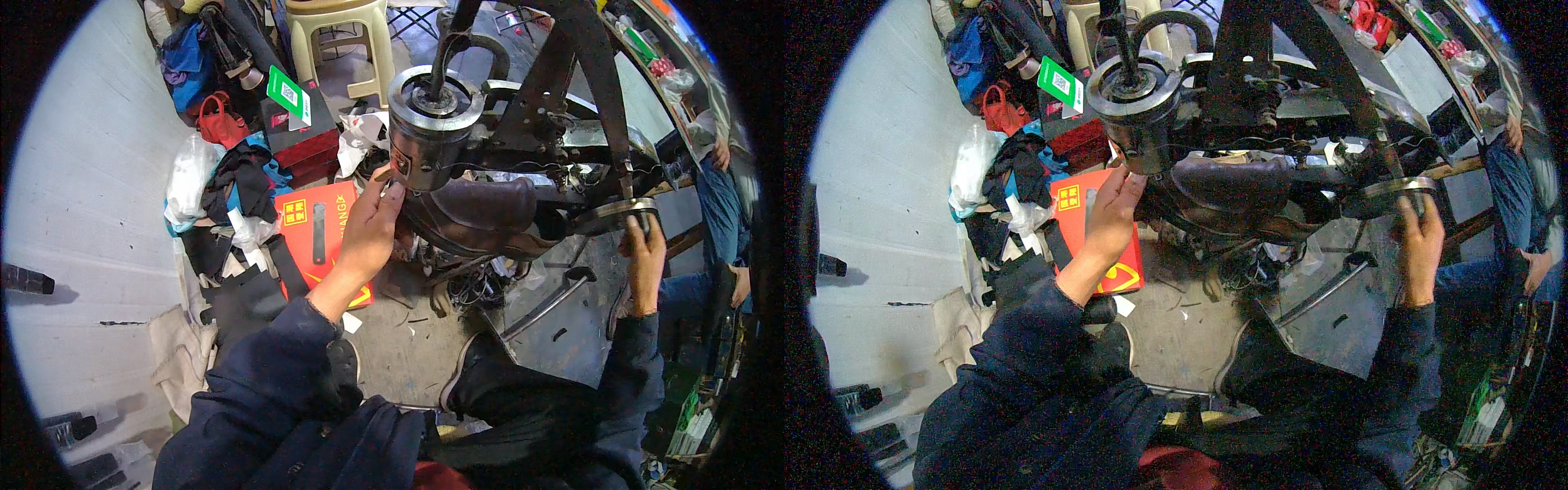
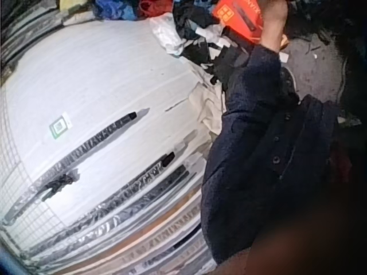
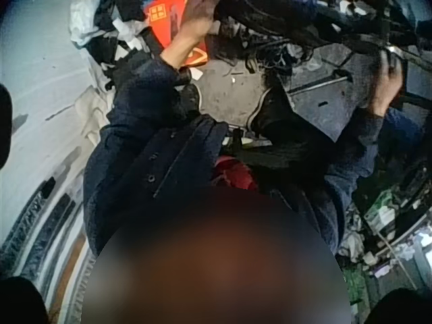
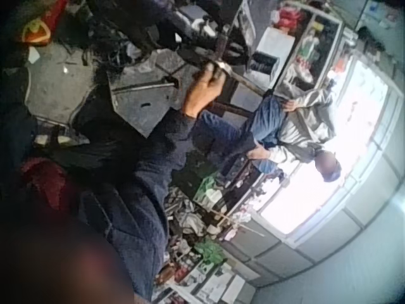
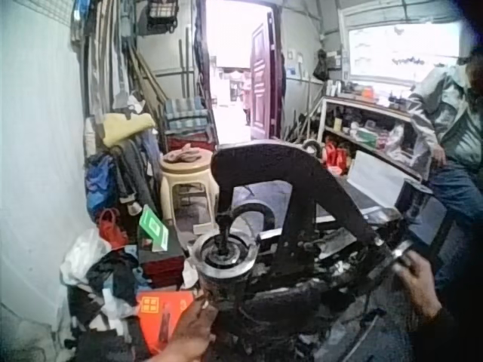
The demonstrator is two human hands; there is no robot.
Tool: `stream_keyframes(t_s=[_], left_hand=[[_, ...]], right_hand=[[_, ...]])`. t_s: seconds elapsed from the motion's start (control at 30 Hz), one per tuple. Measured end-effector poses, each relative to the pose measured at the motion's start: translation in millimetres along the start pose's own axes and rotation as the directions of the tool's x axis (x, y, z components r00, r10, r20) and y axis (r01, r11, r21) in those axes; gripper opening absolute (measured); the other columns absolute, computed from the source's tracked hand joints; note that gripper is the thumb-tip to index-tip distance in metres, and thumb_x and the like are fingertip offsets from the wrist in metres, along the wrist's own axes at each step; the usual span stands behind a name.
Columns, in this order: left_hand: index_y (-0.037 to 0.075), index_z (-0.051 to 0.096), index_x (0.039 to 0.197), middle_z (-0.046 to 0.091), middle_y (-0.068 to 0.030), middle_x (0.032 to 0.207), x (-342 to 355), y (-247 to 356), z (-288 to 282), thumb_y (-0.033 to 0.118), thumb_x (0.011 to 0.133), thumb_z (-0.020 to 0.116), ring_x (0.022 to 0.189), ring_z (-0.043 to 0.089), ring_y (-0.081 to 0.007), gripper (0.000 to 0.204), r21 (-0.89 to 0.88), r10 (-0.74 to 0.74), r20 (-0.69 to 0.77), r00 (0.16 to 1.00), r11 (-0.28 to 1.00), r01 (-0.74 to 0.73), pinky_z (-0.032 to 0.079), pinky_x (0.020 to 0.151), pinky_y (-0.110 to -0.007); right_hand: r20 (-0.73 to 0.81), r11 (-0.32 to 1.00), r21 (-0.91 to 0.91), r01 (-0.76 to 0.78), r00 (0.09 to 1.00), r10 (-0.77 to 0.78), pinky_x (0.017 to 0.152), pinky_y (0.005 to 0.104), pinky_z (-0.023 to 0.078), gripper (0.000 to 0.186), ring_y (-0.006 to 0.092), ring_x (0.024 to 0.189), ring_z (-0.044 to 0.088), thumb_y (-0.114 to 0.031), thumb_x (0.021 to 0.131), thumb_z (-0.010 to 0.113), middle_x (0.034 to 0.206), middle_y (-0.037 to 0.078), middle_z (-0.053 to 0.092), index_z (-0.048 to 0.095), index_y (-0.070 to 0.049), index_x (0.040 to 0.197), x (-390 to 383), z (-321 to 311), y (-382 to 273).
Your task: The person picks up a brown leather shoe and uses a sewing machine to stitch along the sole and heel. They rotate the shoe to guide the needle, then use shears to trim excess thread before inspecting the finished seam.
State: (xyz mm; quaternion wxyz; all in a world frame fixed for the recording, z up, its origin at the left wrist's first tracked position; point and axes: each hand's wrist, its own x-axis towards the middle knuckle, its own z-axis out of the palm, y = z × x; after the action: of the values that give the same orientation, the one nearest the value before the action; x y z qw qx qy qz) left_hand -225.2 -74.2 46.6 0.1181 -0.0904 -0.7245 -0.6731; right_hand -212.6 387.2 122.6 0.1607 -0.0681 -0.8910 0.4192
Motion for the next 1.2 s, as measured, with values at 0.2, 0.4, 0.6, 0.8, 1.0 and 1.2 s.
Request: stream_keyframes(t_s=[0.2, 0.4, 0.6, 0.8, 1.0, 1.2], left_hand=[[0.009, 0.050, 0.148, 0.066, -0.0035, 0.118, -10.7, 18.3, -3.1, 0.029, 0.112, 0.047, 0.101, 0.060, -0.0096, 0.042, -0.139, -0.352, 0.037, 0.935, 0.925, 0.354, 0.051, 0.085, -0.027], [0.009, 0.051, 0.147, 0.065, -0.0014, 0.112, -3.7, 5.3, -2.6, 0.030, 0.112, 0.047, 0.089, 0.057, -0.0063, 0.041, -0.119, -0.211, 0.048, 0.976, 0.969, 0.215, 0.050, 0.070, -0.024], [0.008, 0.053, 0.144, 0.065, -0.0005, 0.115, -7.0, 0.7, -3.8, 0.029, 0.112, 0.047, 0.092, 0.057, -0.0065, 0.038, -0.223, -0.379, 0.089, 0.921, 0.894, 0.390, 0.050, 0.072, -0.024], [0.010, 0.054, 0.144, 0.066, 0.0001, 0.115, -5.6, 7.8, -4.2, 0.028, 0.113, 0.047, 0.087, 0.057, -0.0042, 0.037, -0.305, -0.417, 0.119, 0.901, 0.849, 0.433, 0.050, 0.064, -0.023], [0.011, 0.055, 0.143, 0.067, 0.0007, 0.107, -3.6, 11.8, -0.7, 0.029, 0.112, 0.047, 0.068, 0.057, -0.0038, 0.036, -0.273, -0.346, 0.062, 0.936, 0.896, 0.350, 0.048, 0.050, -0.023], [0.010, 0.054, 0.145, 0.068, -0.0005, 0.102, -3.2, 12.3, -1.3, 0.030, 0.112, 0.048, 0.065, 0.058, -0.0047, 0.038, -0.313, -0.393, 0.090, 0.915, 0.861, 0.400, 0.047, 0.048, -0.023]], right_hand=[[-0.147, 0.952, -0.255, -0.167, 0.980, 0.133, 0.078, 0.0326, 0.046, 0.030, 0.0193, 0.082, 0.051, -0.025, 0.105, 0.063, 0.093, 0.008, 0.061, 0.059, 0.003, 0.115, 34.3, -33.5, 83.7], [0.063, 0.846, -0.473, -0.249, 0.947, 0.314, 0.080, 0.0416, 0.055, 0.031, 0.0294, 0.086, 0.069, -0.021, 0.101, 0.065, 0.092, 0.014, 0.068, 0.060, 0.002, 0.121, 11.2, 17.8, 121.5], [0.338, 0.973, -0.075, -0.216, 0.913, 0.229, 0.056, 0.0303, 0.051, 0.032, 0.0139, 0.061, 0.061, -0.029, 0.103, 0.067, 0.076, 0.004, 0.062, 0.061, 0.002, 0.110, -25.9, 58.9, 21.8], [-0.045, 1.000, 0.023, 0.021, 0.999, -0.020, 0.059, 0.0264, 0.042, 0.025, 0.0088, 0.069, 0.049, -0.024, 0.102, 0.068, 0.085, 0.000, 0.060, 0.064, -0.001, 0.112, 7.6, -7.7, 2.2], [-0.135, 0.945, -0.328, -0.003, 0.990, -0.043, 0.060, 0.0319, 0.045, 0.029, 0.0206, 0.067, 0.057, -0.028, 0.103, 0.063, 0.080, 0.009, 0.060, 0.061, -0.002, 0.115, 40.6, -27.5, 123.9], [0.348, 0.912, -0.058, -0.406, 0.848, 0.400, 0.067, 0.0394, 0.055, 0.035, 0.0269, 0.076, 0.069, -0.028, 0.098, 0.070, 0.092, 0.019, 0.072, 0.061, 0.003, 0.110, -11.8, 44.3, 101.1]])
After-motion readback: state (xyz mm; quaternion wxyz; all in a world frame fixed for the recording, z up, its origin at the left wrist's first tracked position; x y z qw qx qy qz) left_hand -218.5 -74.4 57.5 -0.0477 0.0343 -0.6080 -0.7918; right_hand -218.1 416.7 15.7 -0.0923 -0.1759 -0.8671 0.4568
